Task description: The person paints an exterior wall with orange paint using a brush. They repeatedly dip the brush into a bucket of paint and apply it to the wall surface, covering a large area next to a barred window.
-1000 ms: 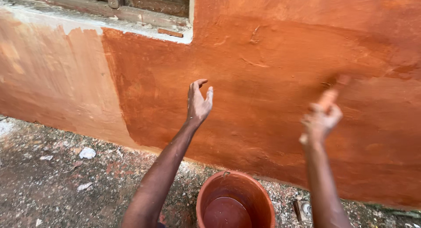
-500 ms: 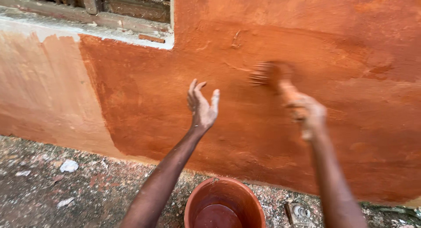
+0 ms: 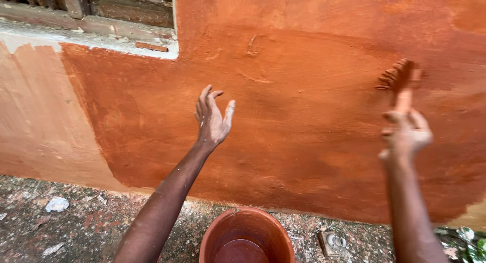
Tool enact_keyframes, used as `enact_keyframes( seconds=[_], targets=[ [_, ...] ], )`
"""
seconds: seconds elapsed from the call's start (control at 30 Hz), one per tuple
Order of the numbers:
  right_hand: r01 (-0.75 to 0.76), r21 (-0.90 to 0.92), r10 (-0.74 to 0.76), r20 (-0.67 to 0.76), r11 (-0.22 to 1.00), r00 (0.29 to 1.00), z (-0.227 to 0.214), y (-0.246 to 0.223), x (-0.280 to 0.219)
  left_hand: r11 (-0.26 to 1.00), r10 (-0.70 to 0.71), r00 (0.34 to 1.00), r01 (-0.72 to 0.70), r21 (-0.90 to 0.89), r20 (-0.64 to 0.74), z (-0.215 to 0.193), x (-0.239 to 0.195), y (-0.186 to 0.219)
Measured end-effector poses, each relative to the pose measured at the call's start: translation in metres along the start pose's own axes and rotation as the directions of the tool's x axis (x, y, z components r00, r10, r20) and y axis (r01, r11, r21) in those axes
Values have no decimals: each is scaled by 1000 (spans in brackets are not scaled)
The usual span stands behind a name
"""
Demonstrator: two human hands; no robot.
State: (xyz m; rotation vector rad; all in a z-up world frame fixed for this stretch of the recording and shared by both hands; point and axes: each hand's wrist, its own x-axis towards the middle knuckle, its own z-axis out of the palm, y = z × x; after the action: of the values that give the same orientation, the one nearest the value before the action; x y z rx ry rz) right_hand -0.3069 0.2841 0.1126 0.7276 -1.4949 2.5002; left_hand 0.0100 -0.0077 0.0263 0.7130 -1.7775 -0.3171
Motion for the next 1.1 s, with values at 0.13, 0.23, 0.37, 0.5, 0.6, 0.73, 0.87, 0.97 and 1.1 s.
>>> enact_keyframes(
  seconds=[0.13,0.23,0.37,0.5,0.6,0.73,0.87,0.97,1.1],
  targets=[
    [-63,-79,88,379,995,921,34,3,-47,998,-36,997,39,-46,66,22,2,38],
    [-179,-150,232,541,972,809,52,-1,-66,995,34,997,-27,-99,71,37,1,68],
    [-194,-271,327,636,943,699,50,-8,-54,980,180,979,-170,-101,93,37,5,87],
    [-112,-248,210,414,962,886,14,-14,0,989,139,985,-134,-55,103,16,19,77],
    [-167,-81,181,200,983,963,-27,-27,47,990,137,989,-139,31,56,-12,30,55],
    [-93,-164,85,-53,982,995,-47,-21,65,989,111,994,-111,102,-3,-45,35,23],
    [-24,-105,13,-100,994,995,-2,-9,37,990,84,996,-82,118,-8,-52,50,15],
    [-123,-122,137,106,985,985,57,2,-9,989,93,995,-95,116,25,-43,56,24],
    [-69,-205,148,398,976,906,121,6,-75,992,120,992,-122,42,50,-25,48,47]
  ],
)
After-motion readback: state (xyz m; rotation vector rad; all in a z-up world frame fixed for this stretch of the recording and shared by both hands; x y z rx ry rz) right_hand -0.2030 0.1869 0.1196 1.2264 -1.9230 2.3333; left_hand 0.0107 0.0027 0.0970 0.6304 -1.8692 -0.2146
